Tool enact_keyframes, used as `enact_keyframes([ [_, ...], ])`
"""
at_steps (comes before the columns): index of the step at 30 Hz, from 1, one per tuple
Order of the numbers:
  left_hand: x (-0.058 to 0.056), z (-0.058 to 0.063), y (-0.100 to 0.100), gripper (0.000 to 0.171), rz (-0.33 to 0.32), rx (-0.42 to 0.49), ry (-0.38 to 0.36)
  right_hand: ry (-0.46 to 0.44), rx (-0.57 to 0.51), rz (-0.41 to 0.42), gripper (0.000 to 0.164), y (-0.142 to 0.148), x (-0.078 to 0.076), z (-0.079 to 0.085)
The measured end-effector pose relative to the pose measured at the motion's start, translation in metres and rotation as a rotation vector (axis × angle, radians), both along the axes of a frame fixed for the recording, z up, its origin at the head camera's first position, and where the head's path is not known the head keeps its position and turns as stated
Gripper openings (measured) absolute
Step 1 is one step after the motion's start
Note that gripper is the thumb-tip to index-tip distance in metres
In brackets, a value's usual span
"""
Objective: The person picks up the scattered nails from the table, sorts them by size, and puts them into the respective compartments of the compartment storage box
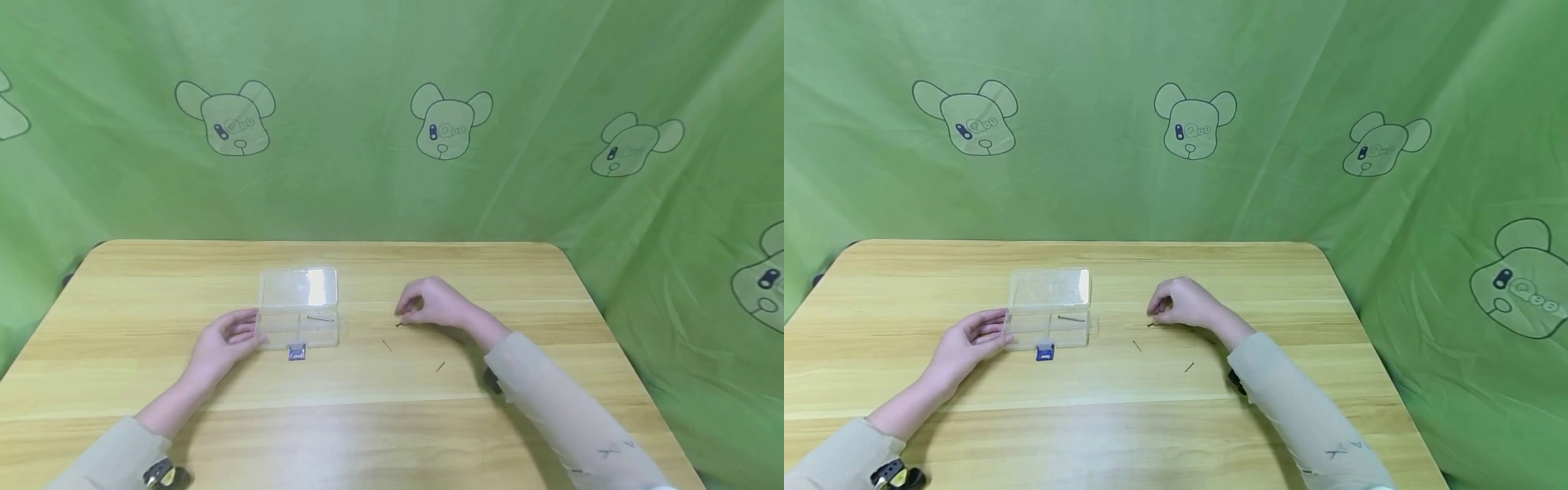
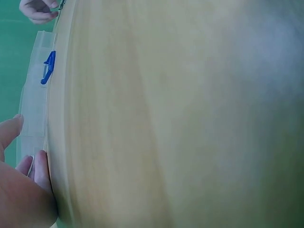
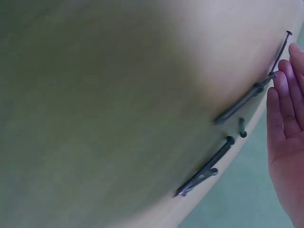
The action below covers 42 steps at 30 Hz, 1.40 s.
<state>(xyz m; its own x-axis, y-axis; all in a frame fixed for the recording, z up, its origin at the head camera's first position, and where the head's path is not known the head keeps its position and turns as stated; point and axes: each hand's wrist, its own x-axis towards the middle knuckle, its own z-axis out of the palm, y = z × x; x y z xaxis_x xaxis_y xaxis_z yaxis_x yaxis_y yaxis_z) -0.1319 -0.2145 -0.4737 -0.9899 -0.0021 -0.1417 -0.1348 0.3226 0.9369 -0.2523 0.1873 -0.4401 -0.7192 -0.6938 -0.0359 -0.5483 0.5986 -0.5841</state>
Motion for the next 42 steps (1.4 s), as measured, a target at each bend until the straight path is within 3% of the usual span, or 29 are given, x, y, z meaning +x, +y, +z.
enact_keyframes([
  [8,-0.001,0.0,-0.001,0.067,0.0,0.002,-0.006,-0.005,0.007,0.002,0.017,0.007,-0.002,-0.009],
  [22,-0.003,-0.002,-0.003,0.067,0.002,0.001,-0.009,0.081,0.018,0.047,0.006,0.004,-0.004,-0.012],
  [42,-0.003,-0.001,-0.002,0.066,0.007,-0.016,-0.021,0.032,0.027,-0.003,0.005,-0.007,-0.006,-0.009],
])
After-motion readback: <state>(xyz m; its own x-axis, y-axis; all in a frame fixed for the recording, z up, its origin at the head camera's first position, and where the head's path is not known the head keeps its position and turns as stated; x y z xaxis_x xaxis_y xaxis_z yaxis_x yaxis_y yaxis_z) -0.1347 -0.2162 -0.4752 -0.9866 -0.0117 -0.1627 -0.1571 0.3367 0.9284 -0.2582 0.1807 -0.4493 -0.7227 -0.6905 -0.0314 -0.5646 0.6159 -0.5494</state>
